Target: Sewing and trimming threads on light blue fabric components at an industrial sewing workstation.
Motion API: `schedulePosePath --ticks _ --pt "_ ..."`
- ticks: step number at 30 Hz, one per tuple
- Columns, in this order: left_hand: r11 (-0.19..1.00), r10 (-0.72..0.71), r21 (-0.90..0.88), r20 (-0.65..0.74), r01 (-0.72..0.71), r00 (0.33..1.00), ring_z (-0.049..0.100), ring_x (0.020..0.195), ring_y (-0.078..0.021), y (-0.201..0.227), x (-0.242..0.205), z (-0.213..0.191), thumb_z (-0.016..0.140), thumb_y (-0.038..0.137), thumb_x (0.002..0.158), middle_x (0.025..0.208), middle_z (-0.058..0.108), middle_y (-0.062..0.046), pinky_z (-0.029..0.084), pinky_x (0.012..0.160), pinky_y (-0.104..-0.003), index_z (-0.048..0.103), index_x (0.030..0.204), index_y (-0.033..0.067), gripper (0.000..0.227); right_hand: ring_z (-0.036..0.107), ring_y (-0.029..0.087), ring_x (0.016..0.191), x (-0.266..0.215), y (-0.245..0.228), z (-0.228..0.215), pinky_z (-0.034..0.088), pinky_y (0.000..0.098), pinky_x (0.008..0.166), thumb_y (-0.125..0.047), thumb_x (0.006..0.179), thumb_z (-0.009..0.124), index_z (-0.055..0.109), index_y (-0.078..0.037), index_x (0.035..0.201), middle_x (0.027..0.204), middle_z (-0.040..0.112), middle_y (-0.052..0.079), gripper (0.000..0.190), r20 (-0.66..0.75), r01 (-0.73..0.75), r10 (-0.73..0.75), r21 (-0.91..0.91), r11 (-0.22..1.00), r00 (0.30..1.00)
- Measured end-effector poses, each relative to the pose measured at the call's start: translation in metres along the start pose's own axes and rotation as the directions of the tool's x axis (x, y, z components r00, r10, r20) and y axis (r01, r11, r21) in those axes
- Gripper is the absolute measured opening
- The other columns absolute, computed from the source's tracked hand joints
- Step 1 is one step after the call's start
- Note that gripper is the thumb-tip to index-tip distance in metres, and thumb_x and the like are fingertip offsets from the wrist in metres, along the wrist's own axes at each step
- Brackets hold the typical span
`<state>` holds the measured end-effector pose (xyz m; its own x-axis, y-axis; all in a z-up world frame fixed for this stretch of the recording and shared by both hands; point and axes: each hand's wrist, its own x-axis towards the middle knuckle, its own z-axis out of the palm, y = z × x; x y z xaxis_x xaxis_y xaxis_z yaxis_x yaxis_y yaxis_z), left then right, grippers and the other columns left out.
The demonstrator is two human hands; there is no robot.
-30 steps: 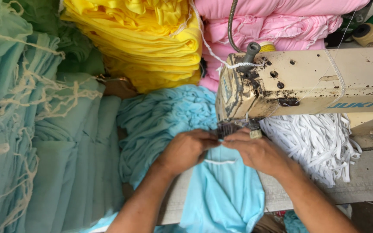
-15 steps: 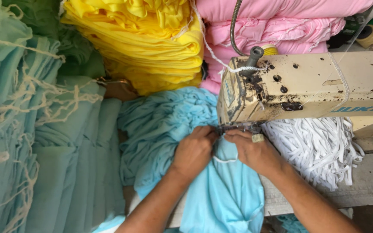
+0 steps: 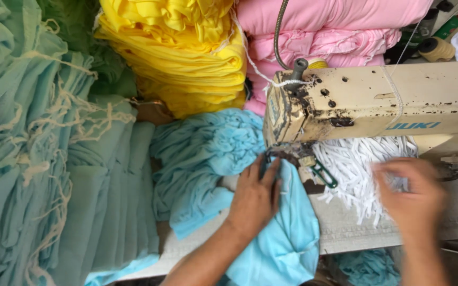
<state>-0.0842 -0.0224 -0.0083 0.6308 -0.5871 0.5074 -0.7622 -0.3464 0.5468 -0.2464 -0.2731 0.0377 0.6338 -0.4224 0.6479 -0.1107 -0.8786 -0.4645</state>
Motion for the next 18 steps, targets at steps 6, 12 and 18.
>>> schedulePosePath --ticks 6,12,18 --pt "0.948 -0.081 0.316 0.099 0.046 0.992 0.046 0.123 -0.0507 0.018 0.01 0.015 0.048 0.056 0.097 0.14 0.049 -0.038 0.032 0.107 -0.057 0.047 0.145 -0.0079 0.079 0.064 0.029 0.122 -0.028 0.131 -0.051 0.05 0.0348 0.116 -0.009 0.118 0.052 0.069 -0.002 0.125 0.127 0.068 0.012 0.02 -0.081 0.092 -0.149 -0.484 0.87 0.986" --pt "0.924 -0.045 0.383 0.1 0.003 0.994 0.047 0.126 -0.0484 0.016 0.006 0.016 0.045 0.054 0.101 0.141 0.048 -0.037 0.029 0.113 -0.057 0.049 0.146 -0.0042 0.074 0.062 0.03 0.127 -0.048 0.141 -0.048 0.047 0.0361 0.114 -0.006 0.12 0.045 0.07 -0.003 0.127 0.128 0.068 0.013 0.027 -0.084 0.029 -0.071 -0.422 0.906 0.994" --pt "0.941 -0.043 0.338 0.139 -0.006 0.989 0.048 0.124 -0.0478 0.011 0.008 0.012 0.044 0.051 0.102 0.143 0.048 -0.037 0.029 0.112 -0.055 0.05 0.147 -0.001 0.069 0.067 0.027 0.103 -0.004 0.016 -0.015 0.049 0.0362 0.09 -0.015 0.108 0.079 0.071 -0.002 0.106 0.109 0.073 0.013 0.014 -0.11 -0.008 -0.016 -0.21 0.978 0.994"
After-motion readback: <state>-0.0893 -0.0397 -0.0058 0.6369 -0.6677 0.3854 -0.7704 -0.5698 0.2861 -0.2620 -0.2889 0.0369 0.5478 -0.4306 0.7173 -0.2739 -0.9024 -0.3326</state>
